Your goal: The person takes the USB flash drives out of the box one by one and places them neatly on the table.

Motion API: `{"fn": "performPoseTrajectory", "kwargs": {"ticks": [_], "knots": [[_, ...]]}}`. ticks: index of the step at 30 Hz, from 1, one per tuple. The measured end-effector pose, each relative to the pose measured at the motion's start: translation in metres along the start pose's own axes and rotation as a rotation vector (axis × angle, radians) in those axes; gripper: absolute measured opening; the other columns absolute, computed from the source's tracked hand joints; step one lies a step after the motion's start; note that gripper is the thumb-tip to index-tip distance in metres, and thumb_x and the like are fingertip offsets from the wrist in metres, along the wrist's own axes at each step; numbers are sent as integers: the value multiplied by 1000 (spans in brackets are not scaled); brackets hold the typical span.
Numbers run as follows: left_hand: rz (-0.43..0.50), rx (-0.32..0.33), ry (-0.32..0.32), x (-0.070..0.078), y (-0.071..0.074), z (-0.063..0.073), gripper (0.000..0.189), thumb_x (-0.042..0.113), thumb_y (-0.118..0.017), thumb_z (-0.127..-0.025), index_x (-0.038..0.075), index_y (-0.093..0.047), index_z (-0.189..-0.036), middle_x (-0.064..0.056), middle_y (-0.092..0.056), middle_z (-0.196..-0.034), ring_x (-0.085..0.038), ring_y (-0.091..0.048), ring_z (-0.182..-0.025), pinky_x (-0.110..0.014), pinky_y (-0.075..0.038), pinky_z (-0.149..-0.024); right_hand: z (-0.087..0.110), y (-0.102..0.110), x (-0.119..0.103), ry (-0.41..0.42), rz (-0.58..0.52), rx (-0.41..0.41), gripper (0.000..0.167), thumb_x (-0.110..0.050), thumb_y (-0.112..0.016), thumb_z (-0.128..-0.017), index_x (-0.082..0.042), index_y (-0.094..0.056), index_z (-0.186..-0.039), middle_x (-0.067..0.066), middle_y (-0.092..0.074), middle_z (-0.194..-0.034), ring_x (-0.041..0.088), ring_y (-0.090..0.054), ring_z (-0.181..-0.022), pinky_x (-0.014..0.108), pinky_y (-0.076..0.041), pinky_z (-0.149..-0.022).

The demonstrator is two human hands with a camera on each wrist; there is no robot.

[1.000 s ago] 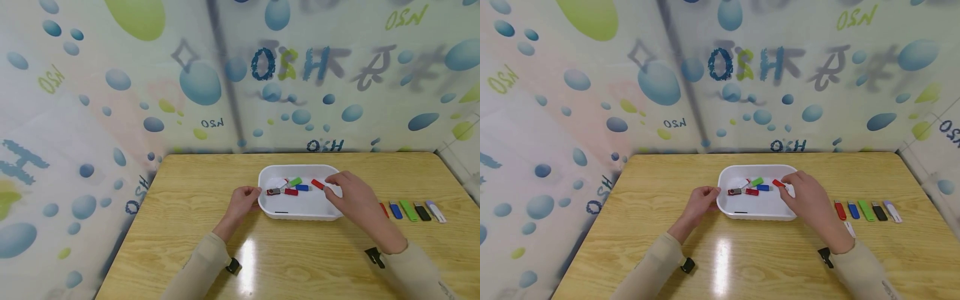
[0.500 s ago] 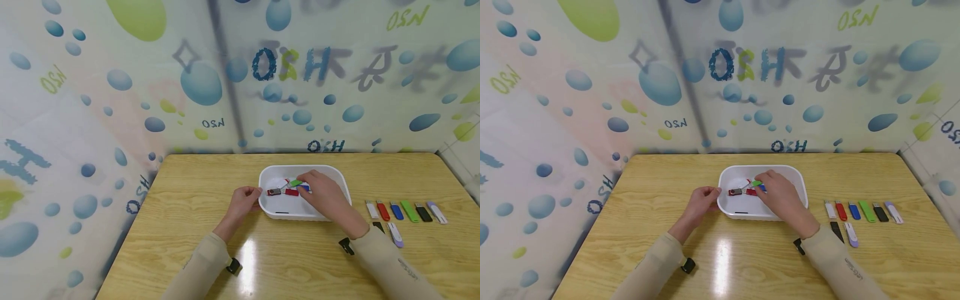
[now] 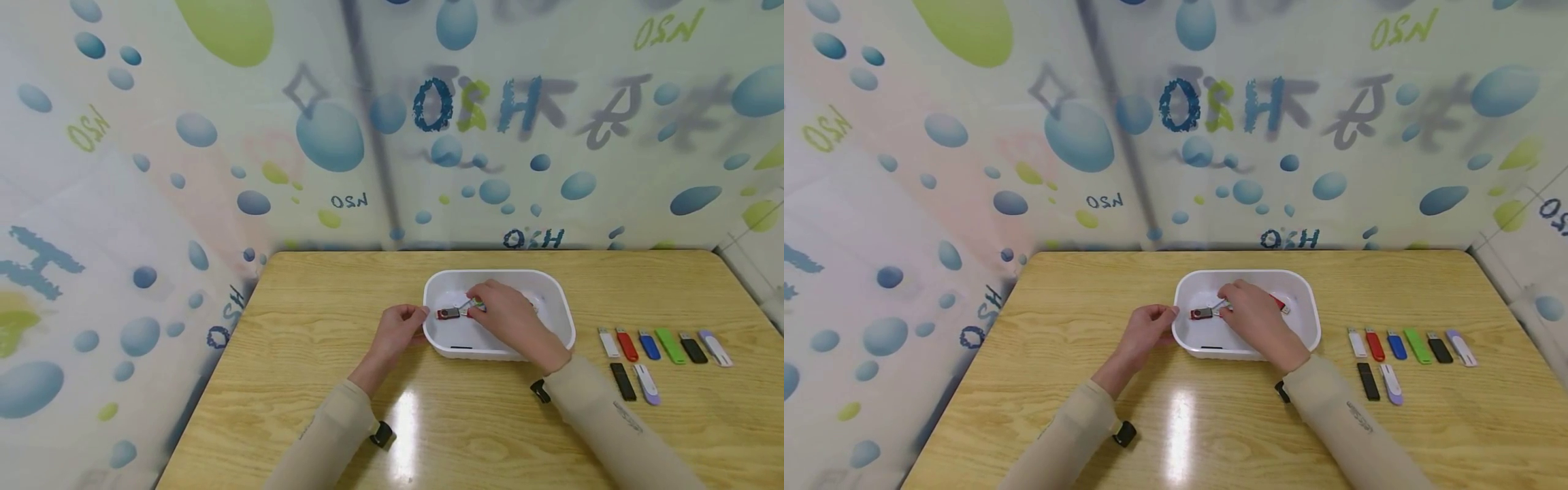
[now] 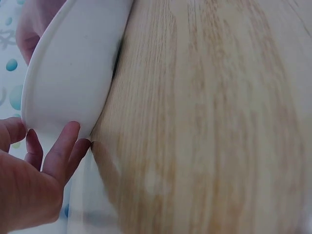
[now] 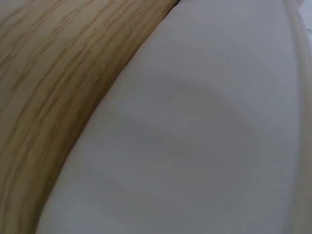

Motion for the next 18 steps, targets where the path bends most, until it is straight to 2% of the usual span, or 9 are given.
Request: {"fn": "performPoseTrajectory", "kwargs": {"ticks": [10, 18], "knots": [[11, 1, 4, -2, 0, -2, 35, 20, -63, -105, -13, -65, -115, -22, -65, -109, -26, -69, -98, -37, -65, -83, -14, -18, 3, -6, 18, -72, 25, -15, -77, -95, -3, -74, -116, 7, -67, -99, 22, -61, -87, 43, -58, -84], [19, 7, 9, -3, 0, -2, 34, 19, -64, -104, -14, -65, -114, -22, -66, -107, -26, -69, -95, -36, -65, -82, -18, -26, 4, -31, 5, -95, 25, -14, -77, -95, -5, -75, -117, 7, -67, -101, 22, -60, -88, 42, -59, -89]]}}
Point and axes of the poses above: each hand's wrist, its own z-axis away from the middle knuckle, its own y-axis out of the back of the hand, x = y × z, the point moved 10 cm from there along -z, towards the middle knuckle
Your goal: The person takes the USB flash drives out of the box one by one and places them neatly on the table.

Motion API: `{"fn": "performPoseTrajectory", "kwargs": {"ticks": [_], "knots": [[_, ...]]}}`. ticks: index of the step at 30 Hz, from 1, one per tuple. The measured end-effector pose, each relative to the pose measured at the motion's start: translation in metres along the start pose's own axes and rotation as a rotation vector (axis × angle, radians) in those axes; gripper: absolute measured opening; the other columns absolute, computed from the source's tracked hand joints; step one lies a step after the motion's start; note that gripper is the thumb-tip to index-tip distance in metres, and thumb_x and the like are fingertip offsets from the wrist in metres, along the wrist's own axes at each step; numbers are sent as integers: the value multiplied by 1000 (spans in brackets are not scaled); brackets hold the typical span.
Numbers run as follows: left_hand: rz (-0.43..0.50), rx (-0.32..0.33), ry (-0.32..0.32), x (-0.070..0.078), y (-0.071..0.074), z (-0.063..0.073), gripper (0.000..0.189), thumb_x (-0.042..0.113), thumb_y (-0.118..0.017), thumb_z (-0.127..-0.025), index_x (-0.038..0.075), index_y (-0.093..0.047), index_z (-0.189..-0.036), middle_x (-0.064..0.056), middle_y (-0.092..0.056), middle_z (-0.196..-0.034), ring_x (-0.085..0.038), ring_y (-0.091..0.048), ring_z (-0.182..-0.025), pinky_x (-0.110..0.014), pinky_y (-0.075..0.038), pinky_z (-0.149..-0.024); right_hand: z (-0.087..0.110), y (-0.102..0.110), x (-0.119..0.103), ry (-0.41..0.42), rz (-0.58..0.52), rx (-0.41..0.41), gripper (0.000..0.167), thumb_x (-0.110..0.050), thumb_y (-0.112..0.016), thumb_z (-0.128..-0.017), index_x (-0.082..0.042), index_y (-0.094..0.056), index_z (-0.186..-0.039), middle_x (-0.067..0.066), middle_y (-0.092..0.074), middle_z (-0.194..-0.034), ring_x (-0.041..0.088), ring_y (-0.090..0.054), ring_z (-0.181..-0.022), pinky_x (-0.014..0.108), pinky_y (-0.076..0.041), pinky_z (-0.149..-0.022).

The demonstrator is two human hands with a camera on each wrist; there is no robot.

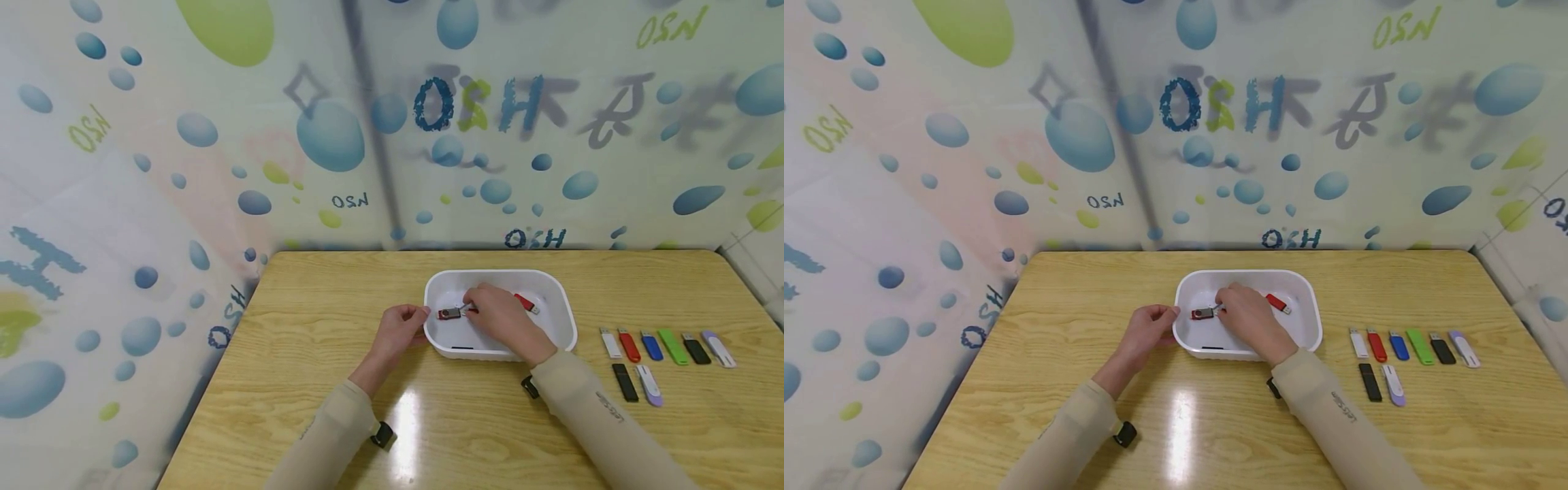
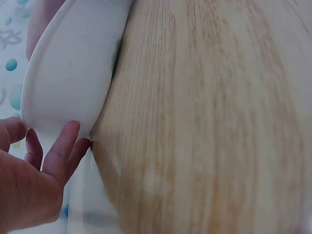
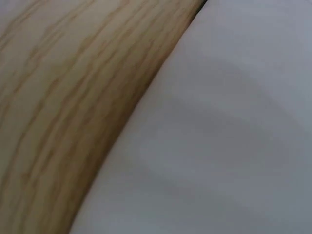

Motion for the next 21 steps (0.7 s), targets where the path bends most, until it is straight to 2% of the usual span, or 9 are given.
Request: {"fn": "performPoseTrajectory", "kwargs": {"ticks": [21], "knots": [[-12, 6, -2, 2, 0, 1, 37, 21, -62, -105, -14, -64, -118, -25, -64, -113, -32, -67, -102, -40, -65, -82, 0, -5, -4, 32, 60, 4, 15, -8, -73, -96, -2, -74, -110, 7, -62, -93, 22, -54, -81, 37, -57, -78]]}}
Point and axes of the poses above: each hand's wrist, its own z-axis away from the middle knuckle, its own y-axis out of the back of the hand, x = y × z, the point moved 10 cm from there along -z, towards the middle knuckle
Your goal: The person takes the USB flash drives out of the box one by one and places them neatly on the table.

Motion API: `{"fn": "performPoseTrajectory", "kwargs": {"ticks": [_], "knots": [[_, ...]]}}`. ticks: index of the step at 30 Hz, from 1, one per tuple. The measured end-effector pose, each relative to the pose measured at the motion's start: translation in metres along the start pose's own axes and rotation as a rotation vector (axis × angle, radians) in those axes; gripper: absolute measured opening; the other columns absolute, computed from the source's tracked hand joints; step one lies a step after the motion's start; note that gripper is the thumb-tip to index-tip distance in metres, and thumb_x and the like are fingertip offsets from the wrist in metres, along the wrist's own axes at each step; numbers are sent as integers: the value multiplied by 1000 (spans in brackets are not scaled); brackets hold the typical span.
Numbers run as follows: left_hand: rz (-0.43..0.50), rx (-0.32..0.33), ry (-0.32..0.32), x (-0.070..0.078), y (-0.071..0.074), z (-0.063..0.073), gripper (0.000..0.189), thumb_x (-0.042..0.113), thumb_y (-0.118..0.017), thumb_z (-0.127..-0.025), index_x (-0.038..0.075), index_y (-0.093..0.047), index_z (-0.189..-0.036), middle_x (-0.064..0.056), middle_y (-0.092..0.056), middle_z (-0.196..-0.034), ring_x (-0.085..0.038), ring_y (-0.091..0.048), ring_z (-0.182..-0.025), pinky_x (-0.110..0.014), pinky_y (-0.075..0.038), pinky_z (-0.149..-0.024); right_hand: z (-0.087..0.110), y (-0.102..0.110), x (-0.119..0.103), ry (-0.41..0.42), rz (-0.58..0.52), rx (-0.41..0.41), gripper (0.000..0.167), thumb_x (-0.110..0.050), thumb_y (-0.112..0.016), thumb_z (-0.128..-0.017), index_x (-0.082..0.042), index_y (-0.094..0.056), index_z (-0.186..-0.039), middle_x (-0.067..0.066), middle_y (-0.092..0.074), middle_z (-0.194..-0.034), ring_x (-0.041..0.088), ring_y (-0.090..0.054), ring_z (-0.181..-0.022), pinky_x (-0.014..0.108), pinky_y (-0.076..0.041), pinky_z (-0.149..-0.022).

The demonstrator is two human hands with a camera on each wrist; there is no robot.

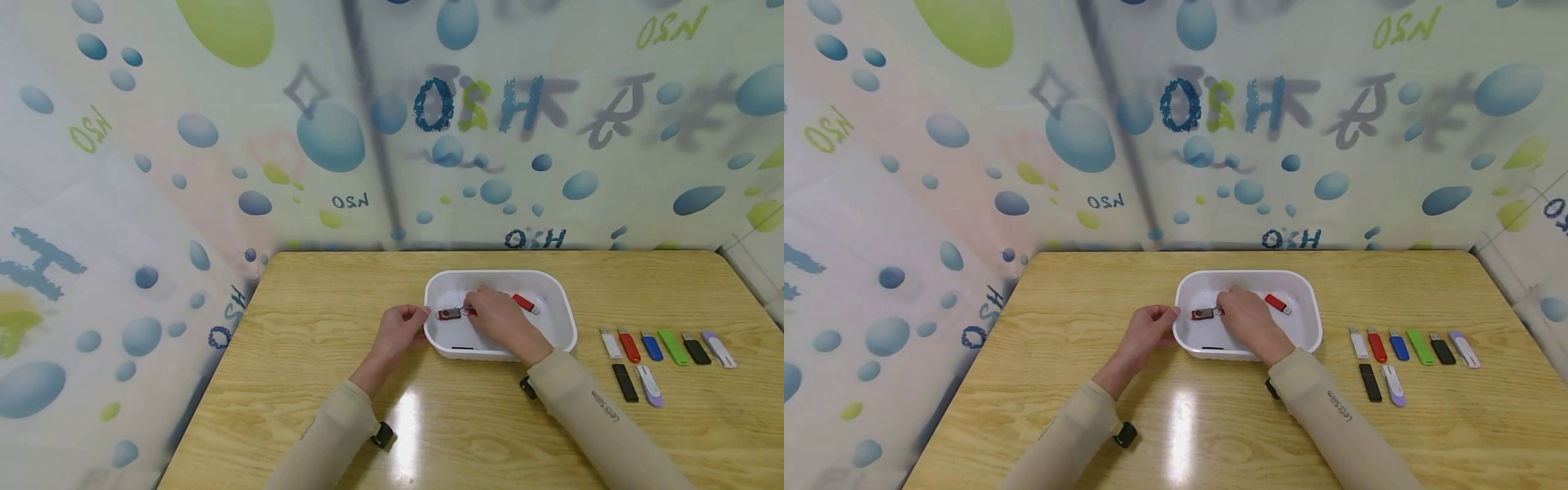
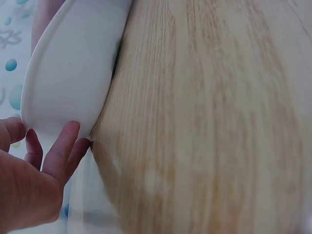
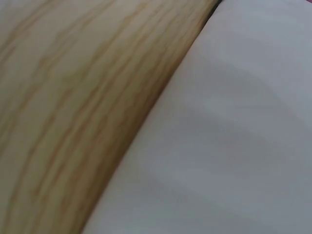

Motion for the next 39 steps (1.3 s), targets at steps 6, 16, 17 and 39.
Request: {"fn": "performPoseTrajectory", "kwargs": {"ticks": [6, 16, 17, 39], "knots": [[-17, -4, 0, 0, 0, 2, 38, 22, -62, -106, -13, -64, -119, -24, -64, -116, -32, -68, -104, -39, -65, -83, 1, 0, 1, -16, 2, -5, 7, -7, -72, -96, -3, -71, -101, 6, -58, -86, 22, -51, -77, 34, -51, -71], [-12, -13, -3, 2, -1, 3, 38, 23, -62, -106, -12, -64, -119, -25, -64, -117, -32, -68, -105, -39, -65, -84, 5, 3, 3, -33, -26, 7, 9, -7, -73, -96, -2, -72, -104, 6, -58, -88, 22, -52, -79, 34, -52, -72], [-10, -12, -1, 2, -1, 3, 37, 23, -62, -106, -12, -65, -119, -24, -64, -116, -32, -68, -105, -39, -65, -84, 5, 4, 3, -34, -29, 11, 10, -7, -73, -95, -2, -72, -105, 7, -59, -89, 22, -52, -79, 34, -53, -73], [2, -11, 12, 2, -1, 4, 38, 21, -61, -106, -14, -63, -121, -26, -63, -116, -33, -68, -104, -39, -65, -83, 20, 24, 13, -66, -85, 88, 16, -7, -73, -96, -2, -73, -110, 8, -62, -96, 23, -53, -84, 37, -53, -76]]}}
Point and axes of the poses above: each hand's wrist, its own z-axis away from the middle knuckle, its own y-axis out of the back of the hand, x = y × z, the point moved 10 cm from there along -z, towards the middle knuckle
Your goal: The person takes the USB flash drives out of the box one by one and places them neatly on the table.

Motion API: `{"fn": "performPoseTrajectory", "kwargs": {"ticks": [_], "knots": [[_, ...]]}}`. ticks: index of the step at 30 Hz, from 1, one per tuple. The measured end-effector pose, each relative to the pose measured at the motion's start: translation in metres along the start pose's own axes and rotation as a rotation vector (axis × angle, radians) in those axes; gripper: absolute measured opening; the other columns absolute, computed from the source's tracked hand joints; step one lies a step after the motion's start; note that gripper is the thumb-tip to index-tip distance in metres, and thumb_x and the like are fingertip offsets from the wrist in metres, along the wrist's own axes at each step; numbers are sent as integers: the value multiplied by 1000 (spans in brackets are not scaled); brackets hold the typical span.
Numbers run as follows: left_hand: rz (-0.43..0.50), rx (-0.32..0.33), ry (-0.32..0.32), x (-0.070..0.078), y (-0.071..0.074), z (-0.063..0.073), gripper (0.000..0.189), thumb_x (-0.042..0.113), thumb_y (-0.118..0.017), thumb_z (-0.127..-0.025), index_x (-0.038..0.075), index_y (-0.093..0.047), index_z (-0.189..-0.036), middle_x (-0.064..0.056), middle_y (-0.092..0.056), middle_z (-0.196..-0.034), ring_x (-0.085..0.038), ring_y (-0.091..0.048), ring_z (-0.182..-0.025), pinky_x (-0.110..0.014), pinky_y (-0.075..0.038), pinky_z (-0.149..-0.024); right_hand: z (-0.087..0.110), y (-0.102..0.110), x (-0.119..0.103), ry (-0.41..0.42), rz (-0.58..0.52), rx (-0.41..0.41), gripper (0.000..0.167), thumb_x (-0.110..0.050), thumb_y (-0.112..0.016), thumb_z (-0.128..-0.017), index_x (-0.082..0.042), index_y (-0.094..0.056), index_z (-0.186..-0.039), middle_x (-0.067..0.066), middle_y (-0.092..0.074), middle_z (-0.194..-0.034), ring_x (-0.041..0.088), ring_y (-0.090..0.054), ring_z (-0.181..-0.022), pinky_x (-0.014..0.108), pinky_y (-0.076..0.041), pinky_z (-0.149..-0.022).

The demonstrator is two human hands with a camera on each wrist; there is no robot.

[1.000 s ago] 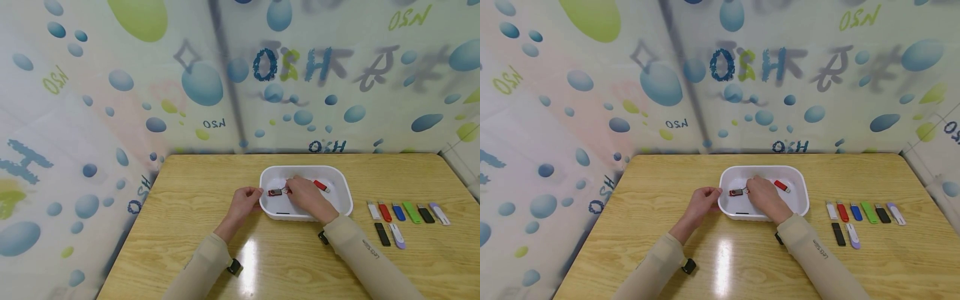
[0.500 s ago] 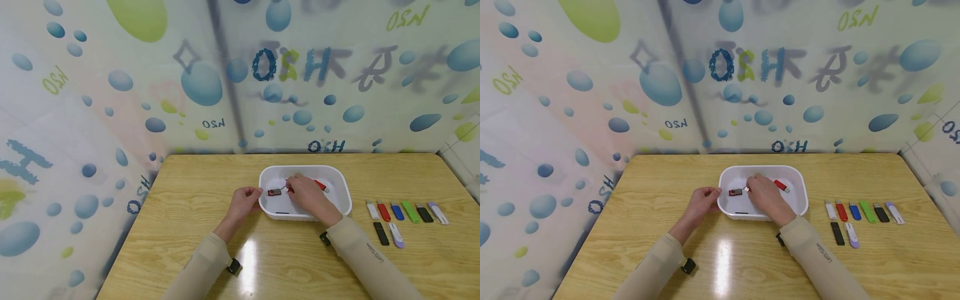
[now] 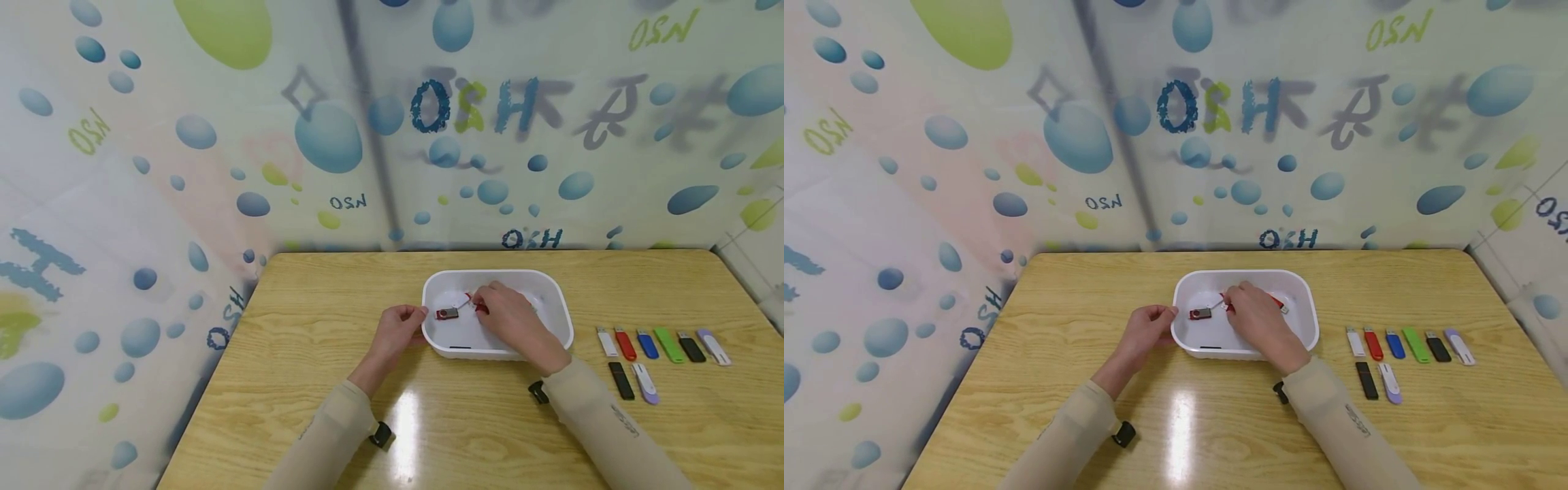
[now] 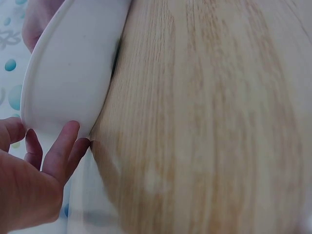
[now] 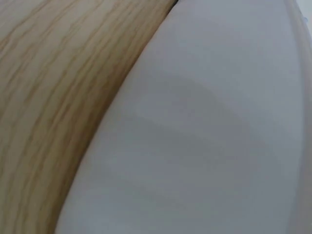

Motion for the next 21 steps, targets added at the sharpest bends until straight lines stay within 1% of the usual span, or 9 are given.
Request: {"fn": "performPoseTrajectory", "kwargs": {"ticks": [7, 9, 13, 21], "knots": [[-16, 5, -1, 1, 0, -1, 38, 22, -62, -106, -13, -64, -121, -24, -64, -116, -31, -68, -104, -37, -65, -83, 7, 9, 0, 42, 7, 50, 10, -5, -73, -94, -3, -73, -104, 6, -60, -90, 22, -51, -80, 35, -49, -69], [-19, 7, -3, 1, 0, -1, 38, 23, -62, -106, -12, -64, -121, -24, -64, -116, -31, -69, -104, -37, -65, -84, 10, 12, 0, 54, 3, 66, 11, -5, -74, -93, -2, -73, -103, 6, -60, -90, 22, -51, -79, 34, -49, -69], [-11, 7, -7, 1, 0, -1, 38, 22, -63, -105, -12, -65, -120, -24, -65, -116, -30, -69, -103, -37, -65, -83, 15, 17, 0, 69, -1, 88, 14, -4, -76, -92, -1, -74, -105, 7, -61, -91, 22, -52, -80, 36, -51, -70], [17, 6, -9, -2, 0, -3, 35, 19, -63, -105, -14, -64, -117, -23, -65, -112, -26, -68, -97, -36, -65, -82, 23, 25, 3, 65, -7, 104, 17, -5, -77, -91, 0, -74, -106, 9, -64, -96, 22, -54, -82, 38, -55, -73]]}}
Point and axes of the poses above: each hand's wrist, its own z-axis away from the middle knuckle, its own y-axis out of the back of the hand, x = y × z, the point moved 10 cm from there along -z, towards the middle knuckle
